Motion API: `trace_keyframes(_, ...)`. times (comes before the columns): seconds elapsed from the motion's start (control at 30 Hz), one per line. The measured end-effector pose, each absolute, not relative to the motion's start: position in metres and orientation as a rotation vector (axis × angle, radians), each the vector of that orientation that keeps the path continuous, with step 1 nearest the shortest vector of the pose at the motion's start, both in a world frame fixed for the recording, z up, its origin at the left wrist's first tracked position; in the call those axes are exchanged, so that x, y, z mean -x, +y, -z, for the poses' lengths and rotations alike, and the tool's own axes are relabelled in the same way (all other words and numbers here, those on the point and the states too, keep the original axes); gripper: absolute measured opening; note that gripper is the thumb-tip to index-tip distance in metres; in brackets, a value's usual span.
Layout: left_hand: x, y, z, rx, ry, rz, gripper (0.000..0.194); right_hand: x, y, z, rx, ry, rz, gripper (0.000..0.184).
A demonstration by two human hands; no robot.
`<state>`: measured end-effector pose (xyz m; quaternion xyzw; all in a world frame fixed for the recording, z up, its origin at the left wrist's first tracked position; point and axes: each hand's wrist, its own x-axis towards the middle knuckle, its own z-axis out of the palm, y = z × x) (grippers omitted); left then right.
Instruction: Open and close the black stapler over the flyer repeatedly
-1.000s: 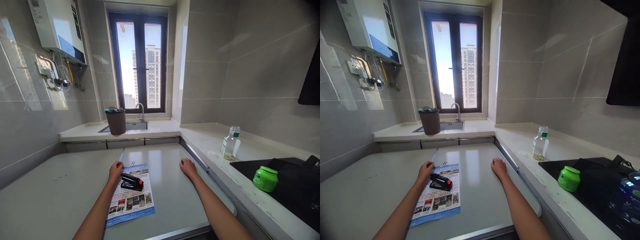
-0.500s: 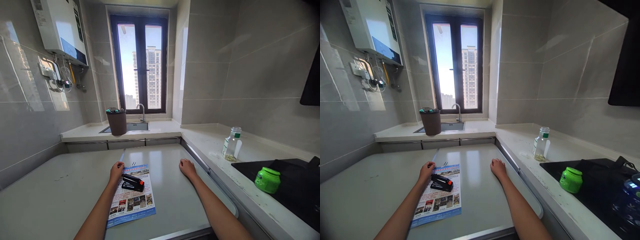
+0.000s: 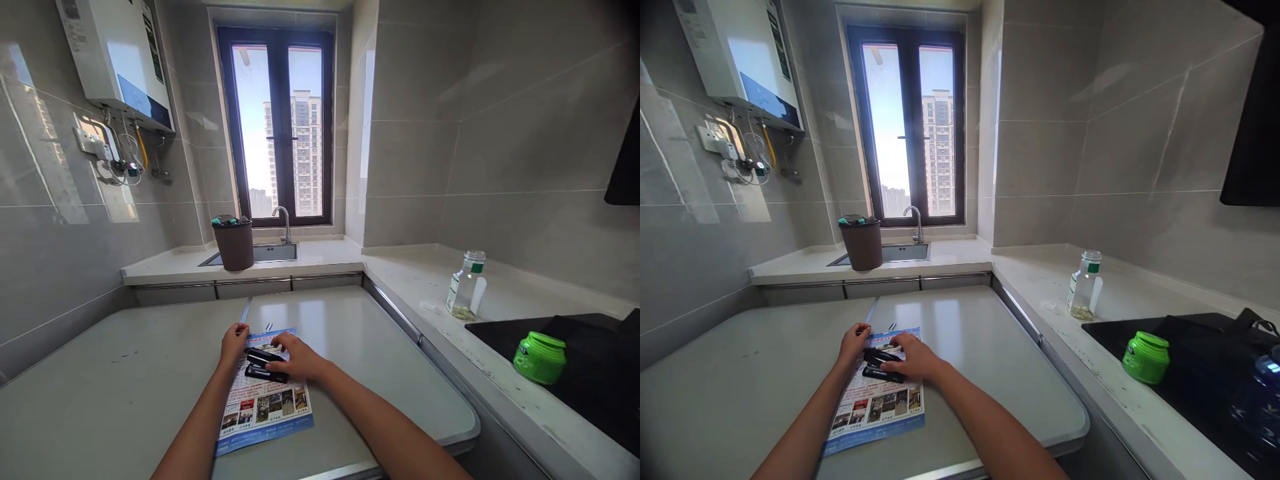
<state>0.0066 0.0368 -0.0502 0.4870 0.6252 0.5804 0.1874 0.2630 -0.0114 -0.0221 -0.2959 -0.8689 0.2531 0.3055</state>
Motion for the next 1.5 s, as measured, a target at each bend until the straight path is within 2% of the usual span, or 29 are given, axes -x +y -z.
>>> trace_keyframes(0.13, -0.006, 0.038, 0.048, -1.392, 1.762, -1.630, 0.016, -0.241, -0.019, 0.029, 0.829, -2.423, -0.528, 0.031)
trace_keyframes(0.2, -0.007, 0.037, 0.049, -1.388, 1.770, -1.634, 0.016, -0.244, -0.019, 0.029, 0.830, -2.461, -0.501, 0.027)
trace_keyframes(0.63, -0.014, 0.035, 0.048, -1.383, 1.771, -1.624, 0.007, -0.369, -0.008, 0.029, 0.977, -2.322, -0.649, 0.021)
trace_keyframes(0.8, -0.032, 0.030, 0.040, -1.487, 1.730, -1.605, 0.007, -0.389, -0.005, 0.032, 1.019, -2.271, -0.691, 0.027)
trace_keyframes(0.87, -0.045, 0.024, 0.036, -1.651, 1.605, -1.524, 0.011, -0.389, -0.007, 0.030, 1.000, -2.287, -0.662, 0.030)
trace_keyframes(1.07, -0.081, 0.000, 0.024, -2.054, 1.150, -1.046, 0.035, -0.384, -0.012, 0.027, 1.018, -2.305, -0.466, 0.021)
trace_keyframes(1.27, -0.080, -0.008, 0.028, -2.302, 0.997, -0.616, 0.066, -0.383, -0.007, 0.031, 1.022, -2.257, -0.446, 0.033)
trace_keyframes(1.5, -0.072, -0.004, 0.033, -2.373, 0.931, -0.511, 0.061, -0.386, -0.005, 0.034, 1.030, -2.217, -0.459, 0.038)
